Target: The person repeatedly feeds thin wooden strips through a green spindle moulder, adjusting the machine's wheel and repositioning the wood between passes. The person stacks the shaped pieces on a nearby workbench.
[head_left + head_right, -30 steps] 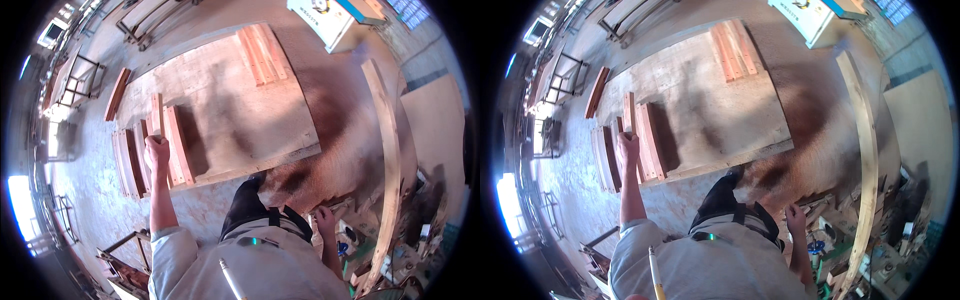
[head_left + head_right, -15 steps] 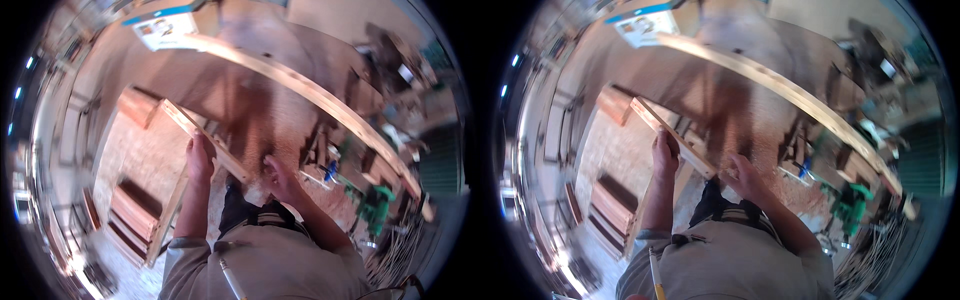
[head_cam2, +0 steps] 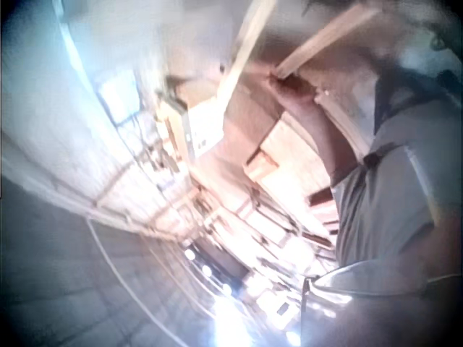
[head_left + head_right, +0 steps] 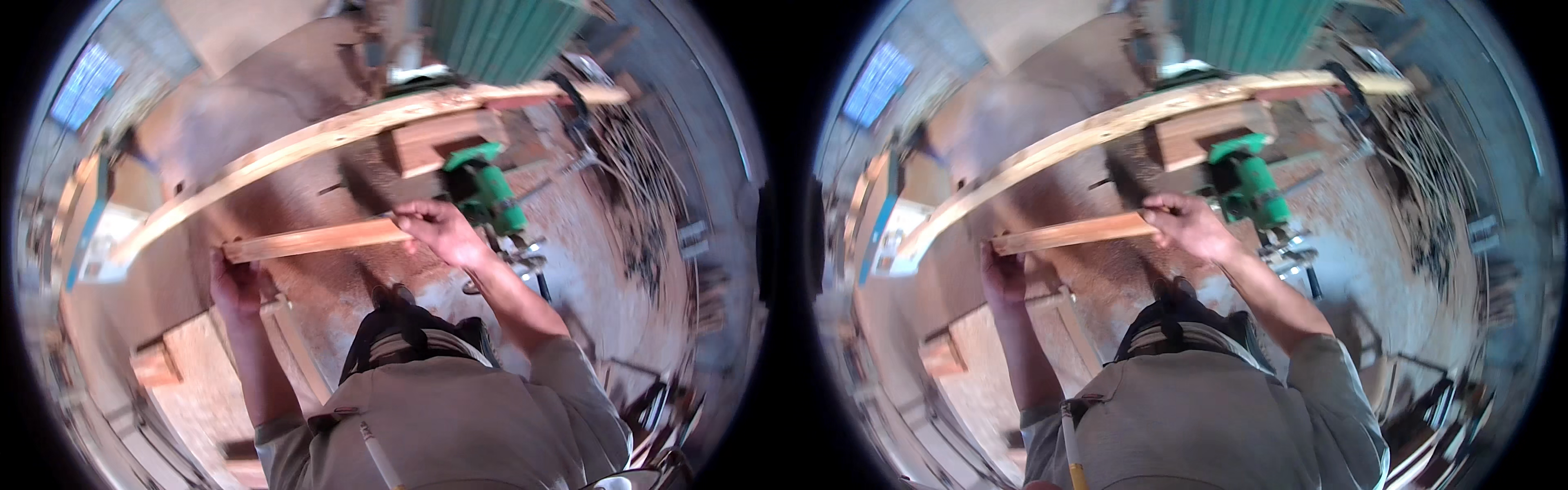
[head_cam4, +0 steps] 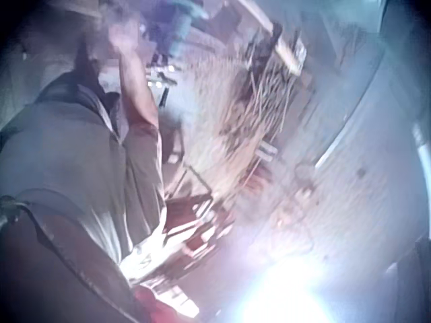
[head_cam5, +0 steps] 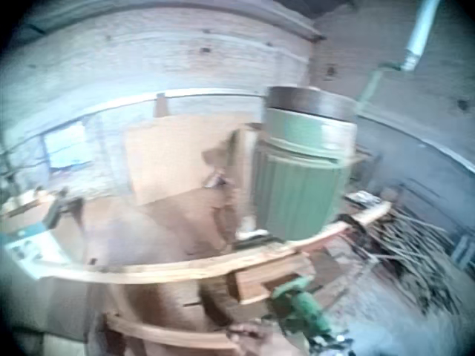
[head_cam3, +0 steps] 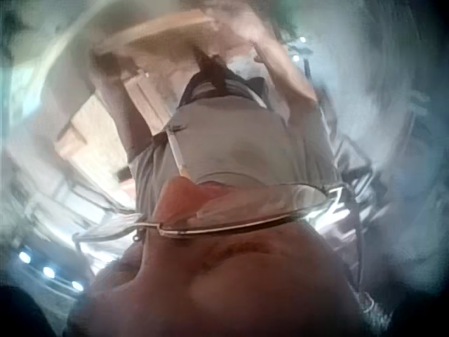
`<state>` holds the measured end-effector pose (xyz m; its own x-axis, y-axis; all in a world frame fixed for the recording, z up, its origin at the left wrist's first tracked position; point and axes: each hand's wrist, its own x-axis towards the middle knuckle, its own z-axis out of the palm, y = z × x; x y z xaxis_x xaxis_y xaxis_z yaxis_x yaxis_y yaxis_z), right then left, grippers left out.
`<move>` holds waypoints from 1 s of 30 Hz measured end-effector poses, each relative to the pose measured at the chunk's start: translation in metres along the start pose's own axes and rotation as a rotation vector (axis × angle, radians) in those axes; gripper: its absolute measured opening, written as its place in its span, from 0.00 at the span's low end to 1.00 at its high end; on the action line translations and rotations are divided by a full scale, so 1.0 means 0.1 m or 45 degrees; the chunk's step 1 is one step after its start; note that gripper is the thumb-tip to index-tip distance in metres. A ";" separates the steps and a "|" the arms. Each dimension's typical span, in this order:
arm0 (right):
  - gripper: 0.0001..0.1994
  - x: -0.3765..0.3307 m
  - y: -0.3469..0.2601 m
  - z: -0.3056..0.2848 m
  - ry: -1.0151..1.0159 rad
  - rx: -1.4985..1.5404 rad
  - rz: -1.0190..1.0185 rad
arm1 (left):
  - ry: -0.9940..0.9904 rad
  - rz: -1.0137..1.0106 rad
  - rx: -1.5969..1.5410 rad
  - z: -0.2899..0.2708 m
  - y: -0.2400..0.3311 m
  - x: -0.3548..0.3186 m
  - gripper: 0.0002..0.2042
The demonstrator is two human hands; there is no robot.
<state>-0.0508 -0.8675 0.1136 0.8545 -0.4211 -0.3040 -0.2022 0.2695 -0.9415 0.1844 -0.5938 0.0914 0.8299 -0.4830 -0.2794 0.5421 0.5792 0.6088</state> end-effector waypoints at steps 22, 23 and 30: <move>0.12 -0.86 -0.24 -1.40 0.621 0.476 -0.273 | -0.106 -0.031 0.153 0.33 -1.08 1.62 0.15; 0.11 -0.91 -0.20 -1.52 0.637 0.461 -0.280 | -0.082 -0.033 0.159 0.32 -1.15 1.70 0.15; 0.09 -1.22 -0.03 -2.16 0.769 0.575 -0.307 | 0.048 -0.046 0.309 0.38 -1.32 1.92 0.15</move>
<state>-0.2571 -1.0037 0.1220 0.4166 -0.8748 -0.2472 0.2797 0.3821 -0.8808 0.2674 -0.7878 -0.0145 0.8174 -0.4728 -0.3290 0.5276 0.3853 0.7571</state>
